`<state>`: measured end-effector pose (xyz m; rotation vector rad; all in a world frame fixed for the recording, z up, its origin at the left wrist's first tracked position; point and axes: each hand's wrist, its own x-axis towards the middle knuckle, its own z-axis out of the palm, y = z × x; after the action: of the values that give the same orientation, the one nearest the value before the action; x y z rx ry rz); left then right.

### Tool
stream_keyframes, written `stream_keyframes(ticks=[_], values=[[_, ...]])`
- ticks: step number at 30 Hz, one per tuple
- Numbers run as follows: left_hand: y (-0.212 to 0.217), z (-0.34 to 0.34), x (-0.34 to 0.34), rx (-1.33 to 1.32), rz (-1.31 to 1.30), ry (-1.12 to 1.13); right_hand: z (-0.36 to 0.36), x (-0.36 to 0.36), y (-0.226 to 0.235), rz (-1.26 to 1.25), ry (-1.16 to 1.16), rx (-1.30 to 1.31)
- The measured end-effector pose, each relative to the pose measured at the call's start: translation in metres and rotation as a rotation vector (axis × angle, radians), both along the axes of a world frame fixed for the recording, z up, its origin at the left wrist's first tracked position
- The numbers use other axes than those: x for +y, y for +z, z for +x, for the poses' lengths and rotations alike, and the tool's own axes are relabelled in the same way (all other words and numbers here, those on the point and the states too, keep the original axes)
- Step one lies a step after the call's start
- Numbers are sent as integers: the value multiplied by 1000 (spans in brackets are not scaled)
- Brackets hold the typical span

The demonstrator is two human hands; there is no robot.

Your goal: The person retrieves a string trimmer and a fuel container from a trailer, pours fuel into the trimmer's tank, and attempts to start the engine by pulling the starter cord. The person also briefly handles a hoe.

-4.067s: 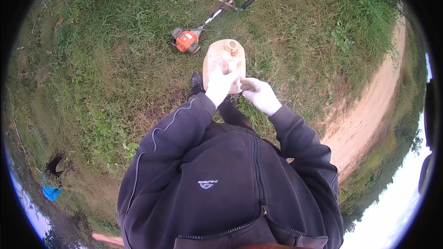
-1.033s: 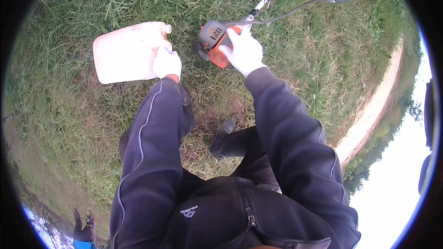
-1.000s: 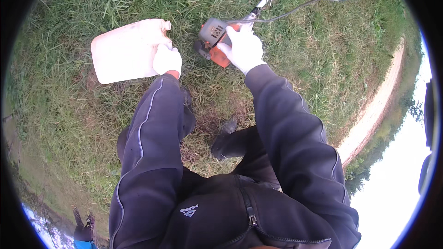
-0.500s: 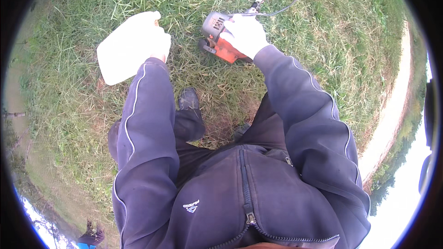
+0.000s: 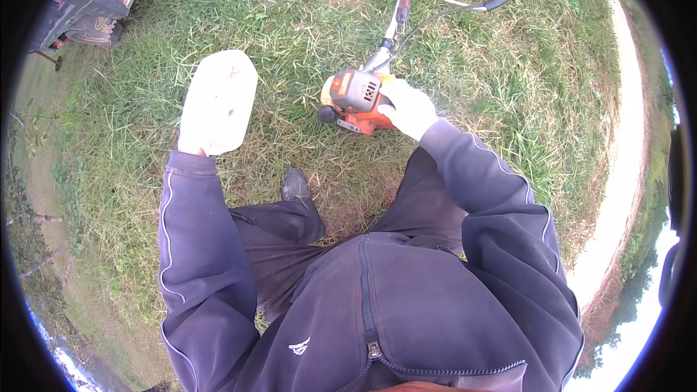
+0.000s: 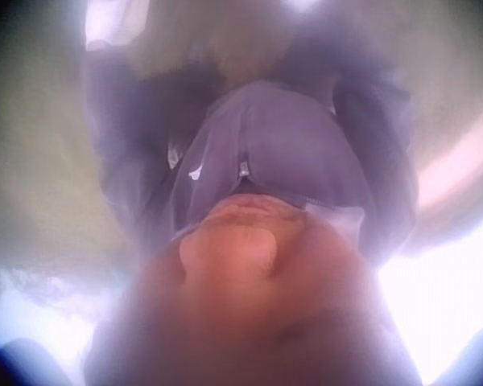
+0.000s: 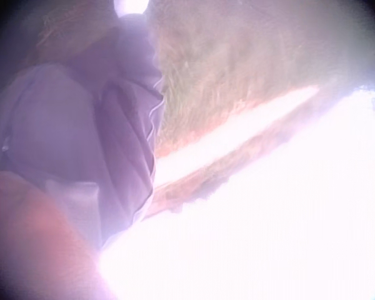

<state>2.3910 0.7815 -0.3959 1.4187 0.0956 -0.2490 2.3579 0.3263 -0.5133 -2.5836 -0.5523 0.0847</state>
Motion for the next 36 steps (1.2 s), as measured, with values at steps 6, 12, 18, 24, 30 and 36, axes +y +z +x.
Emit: stream_keyframes(ticks=[6,12,18,24,30,36], values=[[15,-6,-1,-158,564,-189,-22,-21,-2,92,-167,192],[14,-1,-12,-314,1154,-192,-14,-31,-9,4,-146,139],[30,-2,-27,-265,1141,-199,-2,-23,5,-103,-69,96],[37,-10,-18,-301,1207,-173,8,-12,20,-224,-41,130],[40,-17,2,-592,1041,-6,-5,-43,4,-160,-113,193],[54,-12,-6,-410,982,35,-37,-83,-18,-137,-287,282]])
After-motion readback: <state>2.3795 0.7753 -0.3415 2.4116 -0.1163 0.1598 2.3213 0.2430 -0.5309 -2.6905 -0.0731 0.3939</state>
